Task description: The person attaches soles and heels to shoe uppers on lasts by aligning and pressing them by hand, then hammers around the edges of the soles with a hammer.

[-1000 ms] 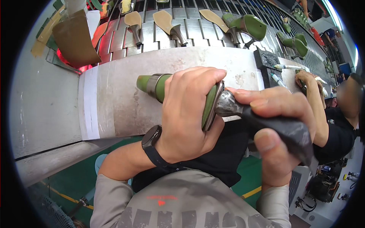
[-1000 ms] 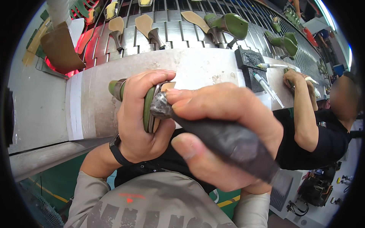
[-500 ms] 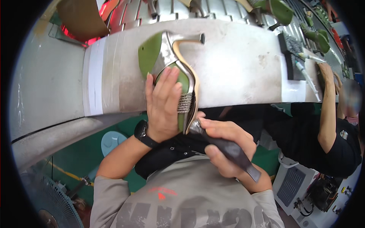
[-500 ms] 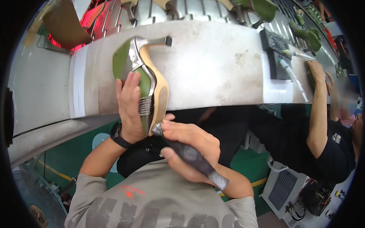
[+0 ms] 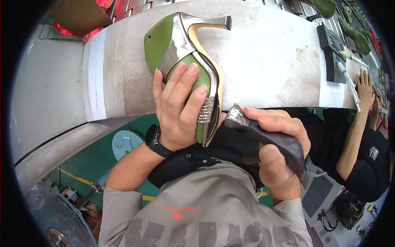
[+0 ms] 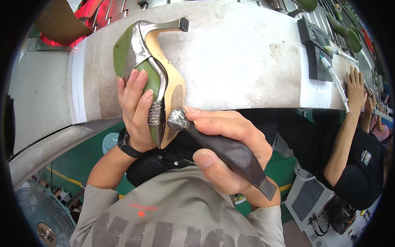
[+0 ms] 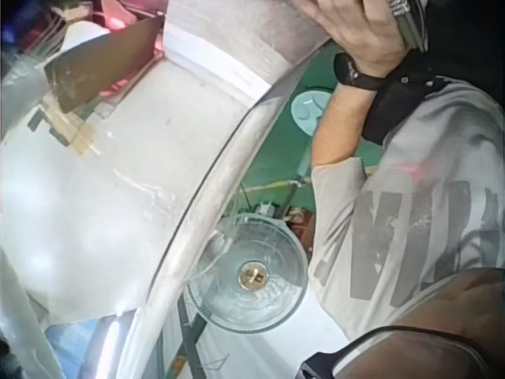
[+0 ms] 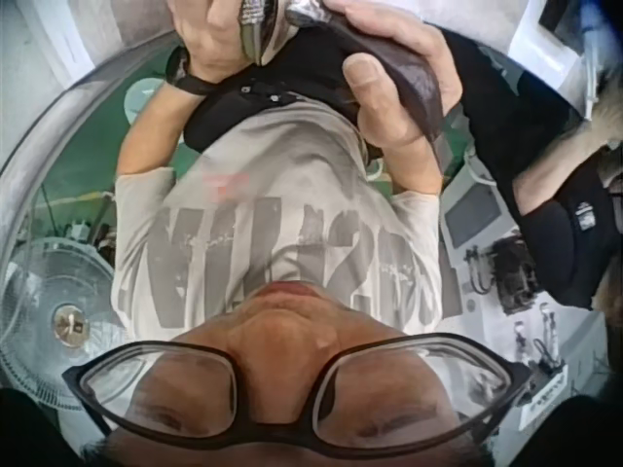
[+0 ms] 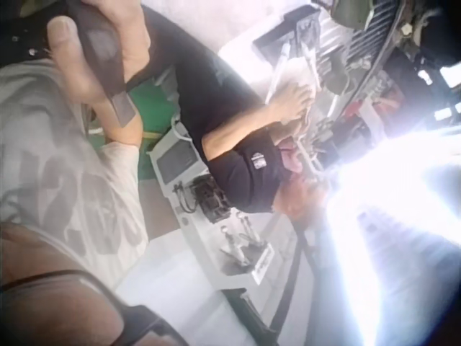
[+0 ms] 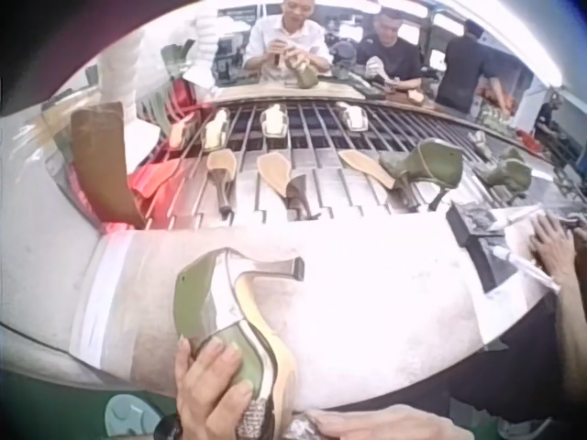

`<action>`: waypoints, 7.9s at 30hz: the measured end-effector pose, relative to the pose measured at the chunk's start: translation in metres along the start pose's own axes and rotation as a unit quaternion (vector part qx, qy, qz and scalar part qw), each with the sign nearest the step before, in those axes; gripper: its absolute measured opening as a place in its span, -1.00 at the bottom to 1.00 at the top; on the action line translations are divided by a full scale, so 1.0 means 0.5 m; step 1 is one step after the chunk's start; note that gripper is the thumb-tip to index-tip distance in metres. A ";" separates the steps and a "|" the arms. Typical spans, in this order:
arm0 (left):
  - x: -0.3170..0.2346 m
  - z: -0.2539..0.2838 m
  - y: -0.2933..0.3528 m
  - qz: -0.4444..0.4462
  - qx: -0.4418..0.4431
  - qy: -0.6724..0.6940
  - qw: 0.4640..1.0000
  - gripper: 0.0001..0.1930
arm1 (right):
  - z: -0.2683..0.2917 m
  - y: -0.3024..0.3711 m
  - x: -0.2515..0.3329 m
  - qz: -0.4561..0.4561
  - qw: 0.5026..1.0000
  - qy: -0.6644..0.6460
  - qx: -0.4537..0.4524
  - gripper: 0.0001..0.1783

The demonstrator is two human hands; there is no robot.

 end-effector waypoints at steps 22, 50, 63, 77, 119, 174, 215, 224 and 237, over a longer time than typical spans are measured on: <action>0.013 0.004 0.009 -0.027 0.035 -0.016 0.999 -0.28 | -0.010 -0.158 0.021 -0.226 0.968 0.101 0.044 -0.59; -0.003 0.001 0.003 0.040 0.000 0.036 0.999 -0.67 | -0.048 -0.144 0.048 -0.210 0.968 0.136 0.015 -0.57; 0.028 0.043 0.050 -0.013 0.057 0.074 0.996 -0.59 | -0.011 -0.010 0.005 -0.247 0.962 -0.076 -0.092 -0.68; 0.058 0.026 0.056 -0.118 0.059 0.026 0.991 -0.30 | 0.014 -0.055 -0.075 -0.287 0.933 -0.194 -0.099 -0.72; 0.072 0.052 -0.057 0.041 0.201 -0.027 0.978 -0.52 | 0.041 -0.192 -0.078 -0.419 0.903 -0.092 0.035 -0.74; 0.076 0.048 -0.055 0.054 0.175 -0.011 0.983 -0.64 | -0.019 -0.260 -0.055 -0.322 0.937 0.086 0.103 -0.75; 0.048 0.054 -0.170 -0.109 0.251 -0.038 0.961 -0.45 | 0.001 -0.186 -0.046 -0.197 0.973 0.031 -0.112 -0.66; 0.036 0.018 -0.168 -0.151 0.248 0.040 0.956 -0.69 | -0.007 -0.092 0.082 0.006 0.989 0.051 -0.138 -0.56; 0.040 0.018 -0.164 -0.158 0.252 0.046 0.954 -0.58 | -0.034 -0.036 0.061 -0.071 0.988 0.122 -0.069 -0.56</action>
Point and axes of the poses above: each hand's wrist, its own y-axis away from the middle knuckle, its own z-axis out of the back of the hand, x = y × z, the point moved 1 cm from there along -y, towards the middle knuckle, and after that the axes turned 13 degrees about z, right-handed, at the moved point
